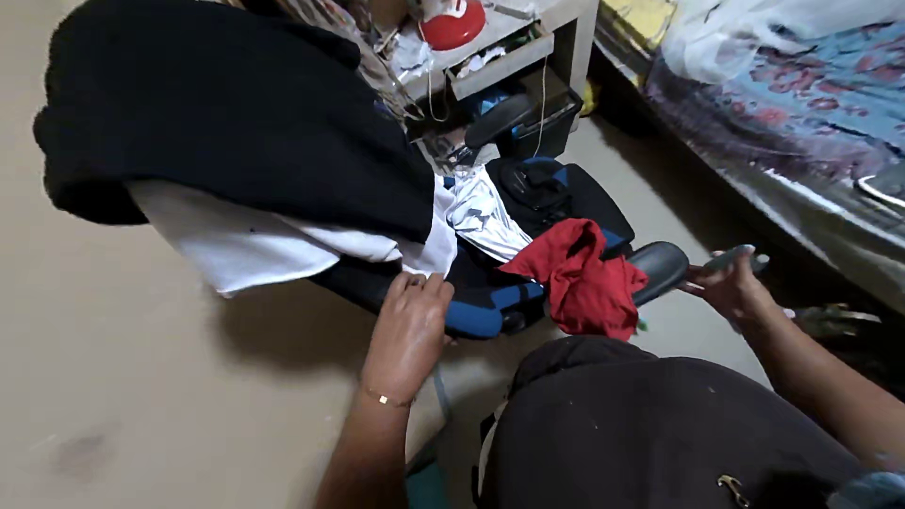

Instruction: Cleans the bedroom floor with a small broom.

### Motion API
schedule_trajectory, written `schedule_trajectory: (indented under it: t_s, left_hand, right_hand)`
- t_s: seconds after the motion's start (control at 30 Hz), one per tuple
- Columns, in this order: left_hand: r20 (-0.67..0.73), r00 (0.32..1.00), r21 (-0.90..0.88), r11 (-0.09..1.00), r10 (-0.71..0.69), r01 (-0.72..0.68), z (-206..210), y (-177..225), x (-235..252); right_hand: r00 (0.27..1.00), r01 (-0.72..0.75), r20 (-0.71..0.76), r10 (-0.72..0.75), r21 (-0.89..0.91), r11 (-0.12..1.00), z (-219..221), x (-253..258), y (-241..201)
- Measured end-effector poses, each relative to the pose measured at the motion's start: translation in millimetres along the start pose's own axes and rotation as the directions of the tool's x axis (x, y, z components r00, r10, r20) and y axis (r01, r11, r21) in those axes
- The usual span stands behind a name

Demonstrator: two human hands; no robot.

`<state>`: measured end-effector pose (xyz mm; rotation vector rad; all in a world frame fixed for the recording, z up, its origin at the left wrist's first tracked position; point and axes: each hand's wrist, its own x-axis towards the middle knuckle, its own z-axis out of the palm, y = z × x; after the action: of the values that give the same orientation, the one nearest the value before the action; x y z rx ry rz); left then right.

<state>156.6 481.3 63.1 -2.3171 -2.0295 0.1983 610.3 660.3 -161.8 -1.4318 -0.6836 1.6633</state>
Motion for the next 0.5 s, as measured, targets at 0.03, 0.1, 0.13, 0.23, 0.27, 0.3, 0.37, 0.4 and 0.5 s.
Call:
schedule_trajectory:
  t_s: [0.03, 0.1, 0.13, 0.23, 0.27, 0.3, 0.37, 0.4, 0.5]
  left_hand:
    - [-0.008, 1.0, 0.001, 1.0, -0.004, 0.004, -3, 4, -3]
    - [-0.022, 1.0, 0.01, 1.0, -0.009, 0.009, -5, 13, -8]
    - [-0.034, 0.999, 0.022, 1.0, -0.01, 0.011, -6, 19, -11]
    - [-0.111, 0.994, 0.061, 0.998, -0.007, 0.013, -2, 35, -24]
    - [-0.107, 0.994, 0.054, 0.998, -0.022, 0.028, -2, 41, -29]
    - [-0.088, 0.995, 0.032, 0.998, -0.044, 0.047, -4, 47, -34]
    - [-0.044, 0.996, -0.013, 0.997, -0.082, 0.081, -8, 54, -47]
    - [-0.044, 0.995, -0.023, 0.996, -0.093, 0.092, -8, 56, -53]
    - [-0.049, 0.994, -0.03, 0.995, -0.101, 0.099, -5, 51, -68]
  right_hand:
    - [0.999, -0.003, 0.032, 0.005, -0.057, 0.998, -3, 8, 4]
    - [0.998, -0.038, 0.049, 0.043, -0.105, 0.994, -11, 23, 6]
    - [0.997, -0.07, 0.032, 0.075, -0.118, 0.991, -12, 29, 3]
    - [0.989, -0.144, -0.064, 0.134, -0.198, 0.97, -2, 46, -7]
    - [0.987, -0.148, -0.092, 0.128, -0.247, 0.958, -1, 52, -10]
    - [0.987, -0.149, -0.105, 0.123, -0.301, 0.942, -2, 58, -13]
    - [0.99, -0.143, -0.068, 0.126, -0.41, 0.901, -1, 64, -18]
    - [0.99, -0.142, -0.043, 0.137, -0.439, 0.887, 1, 64, -21]
    - [0.992, -0.122, -0.019, 0.127, -0.451, 0.884, 12, 57, -21]
